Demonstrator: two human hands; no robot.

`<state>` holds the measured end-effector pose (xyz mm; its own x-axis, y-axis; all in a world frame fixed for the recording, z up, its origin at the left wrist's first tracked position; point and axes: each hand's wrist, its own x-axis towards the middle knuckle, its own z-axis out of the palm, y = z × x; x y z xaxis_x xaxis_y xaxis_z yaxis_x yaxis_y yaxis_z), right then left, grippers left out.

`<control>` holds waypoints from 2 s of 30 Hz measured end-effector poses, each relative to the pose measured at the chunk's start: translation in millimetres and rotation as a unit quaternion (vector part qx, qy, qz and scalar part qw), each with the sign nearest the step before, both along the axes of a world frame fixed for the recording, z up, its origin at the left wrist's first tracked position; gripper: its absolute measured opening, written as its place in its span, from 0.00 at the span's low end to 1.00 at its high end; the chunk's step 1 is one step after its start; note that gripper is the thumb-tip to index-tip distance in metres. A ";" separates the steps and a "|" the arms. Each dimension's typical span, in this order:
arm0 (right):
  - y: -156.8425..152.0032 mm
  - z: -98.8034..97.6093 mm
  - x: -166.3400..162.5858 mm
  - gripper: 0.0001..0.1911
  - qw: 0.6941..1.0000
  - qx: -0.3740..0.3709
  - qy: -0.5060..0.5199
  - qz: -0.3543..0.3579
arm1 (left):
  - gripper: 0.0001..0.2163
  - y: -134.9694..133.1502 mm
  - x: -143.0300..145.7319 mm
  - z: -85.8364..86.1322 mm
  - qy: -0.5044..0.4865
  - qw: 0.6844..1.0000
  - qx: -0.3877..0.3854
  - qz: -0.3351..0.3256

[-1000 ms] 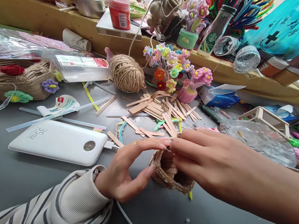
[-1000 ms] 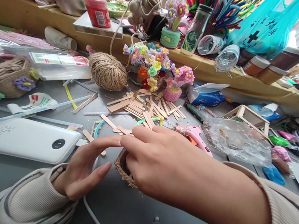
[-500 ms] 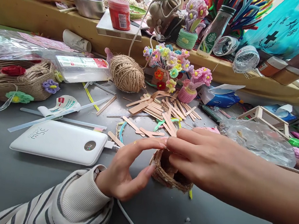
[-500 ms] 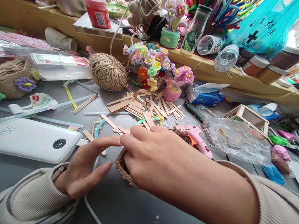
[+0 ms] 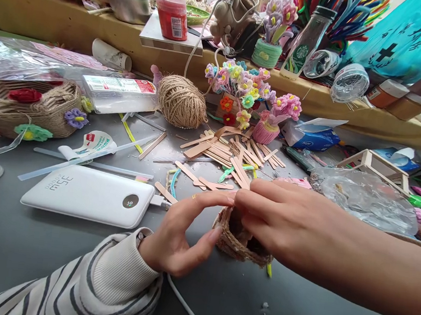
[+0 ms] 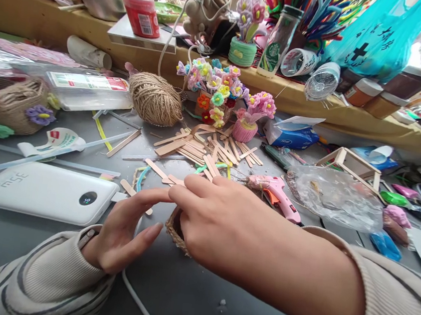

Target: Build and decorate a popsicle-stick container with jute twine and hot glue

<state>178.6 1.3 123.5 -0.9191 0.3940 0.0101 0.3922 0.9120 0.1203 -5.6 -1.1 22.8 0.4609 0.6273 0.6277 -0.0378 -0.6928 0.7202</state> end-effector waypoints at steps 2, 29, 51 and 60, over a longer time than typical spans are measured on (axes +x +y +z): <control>0.3 0.9 -2.3 0.09 1.000 0.004 -0.011 -0.002 | 0.23 0.4 -0.1 -0.4 0.003 1.000 0.000 0.004; -52.9 -50.0 50.5 0.05 0.883 -0.006 0.375 -0.280 | 0.16 -33.5 9.9 47.5 0.286 0.909 0.163 0.253; -66.9 -40.4 61.8 0.07 0.892 0.069 0.383 -0.231 | 0.42 -46.4 38.7 -10.3 0.144 0.971 0.043 0.187; -102.3 -61.1 41.8 0.07 0.835 0.150 0.397 -0.352 | 0.41 -44.7 42.8 -11.4 0.124 0.963 0.170 0.168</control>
